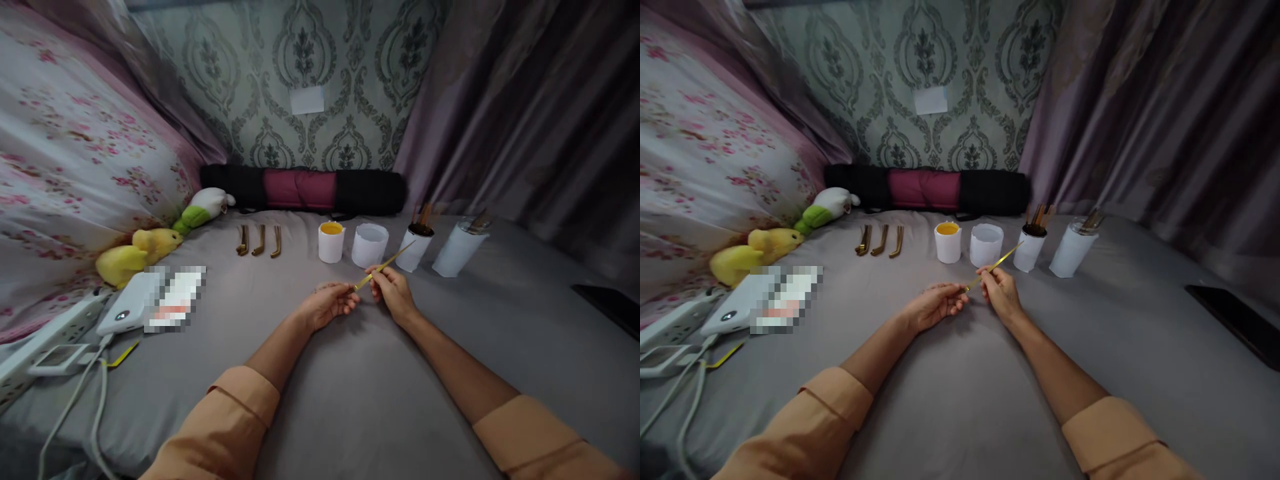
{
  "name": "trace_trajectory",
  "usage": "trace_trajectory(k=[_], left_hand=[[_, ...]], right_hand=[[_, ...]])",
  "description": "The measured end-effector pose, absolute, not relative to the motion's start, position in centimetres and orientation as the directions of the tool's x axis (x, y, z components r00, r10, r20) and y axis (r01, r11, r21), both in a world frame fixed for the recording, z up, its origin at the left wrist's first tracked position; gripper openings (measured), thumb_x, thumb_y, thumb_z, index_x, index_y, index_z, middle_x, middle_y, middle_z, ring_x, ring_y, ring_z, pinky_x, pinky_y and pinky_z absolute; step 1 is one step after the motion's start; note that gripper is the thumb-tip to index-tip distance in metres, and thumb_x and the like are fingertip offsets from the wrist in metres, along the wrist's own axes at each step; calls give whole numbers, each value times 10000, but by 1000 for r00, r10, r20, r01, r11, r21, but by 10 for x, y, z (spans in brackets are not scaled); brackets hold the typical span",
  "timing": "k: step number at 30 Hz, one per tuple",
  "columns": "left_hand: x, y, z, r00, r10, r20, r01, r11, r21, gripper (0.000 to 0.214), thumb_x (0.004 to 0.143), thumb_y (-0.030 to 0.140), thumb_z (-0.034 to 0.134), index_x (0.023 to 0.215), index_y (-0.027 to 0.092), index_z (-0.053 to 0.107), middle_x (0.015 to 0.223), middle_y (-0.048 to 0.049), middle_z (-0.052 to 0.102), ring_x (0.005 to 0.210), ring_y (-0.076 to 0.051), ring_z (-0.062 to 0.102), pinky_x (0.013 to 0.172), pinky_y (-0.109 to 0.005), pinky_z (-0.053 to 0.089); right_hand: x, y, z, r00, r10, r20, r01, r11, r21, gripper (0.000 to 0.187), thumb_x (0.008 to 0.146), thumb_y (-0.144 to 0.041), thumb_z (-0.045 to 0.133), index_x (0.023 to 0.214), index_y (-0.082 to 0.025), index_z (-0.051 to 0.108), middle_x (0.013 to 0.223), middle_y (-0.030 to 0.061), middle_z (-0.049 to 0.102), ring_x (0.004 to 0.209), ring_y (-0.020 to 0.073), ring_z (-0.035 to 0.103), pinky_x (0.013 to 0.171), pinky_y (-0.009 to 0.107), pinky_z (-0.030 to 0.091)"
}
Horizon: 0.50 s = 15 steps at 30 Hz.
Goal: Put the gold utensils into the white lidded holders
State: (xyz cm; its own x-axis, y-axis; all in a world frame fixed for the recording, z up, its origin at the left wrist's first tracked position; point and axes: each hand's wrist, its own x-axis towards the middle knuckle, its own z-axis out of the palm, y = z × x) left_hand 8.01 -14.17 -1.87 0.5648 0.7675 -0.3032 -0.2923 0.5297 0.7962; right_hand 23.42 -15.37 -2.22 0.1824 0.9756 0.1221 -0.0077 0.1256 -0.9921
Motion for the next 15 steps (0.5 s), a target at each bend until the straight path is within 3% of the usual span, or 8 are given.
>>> trace_trajectory(k=[15], left_hand=[[77,-142,-19,564,759,-324,-299,554,777,92,806,109,471,802,70,555,643,-57,593,486,-61,524,444,-155,403]], right_hand=[[242,-153,-23,223,970,96,-35,106,-994,231,702,-379,522,799,-172,554,545,-52,445,406,63,399,328,173,304]])
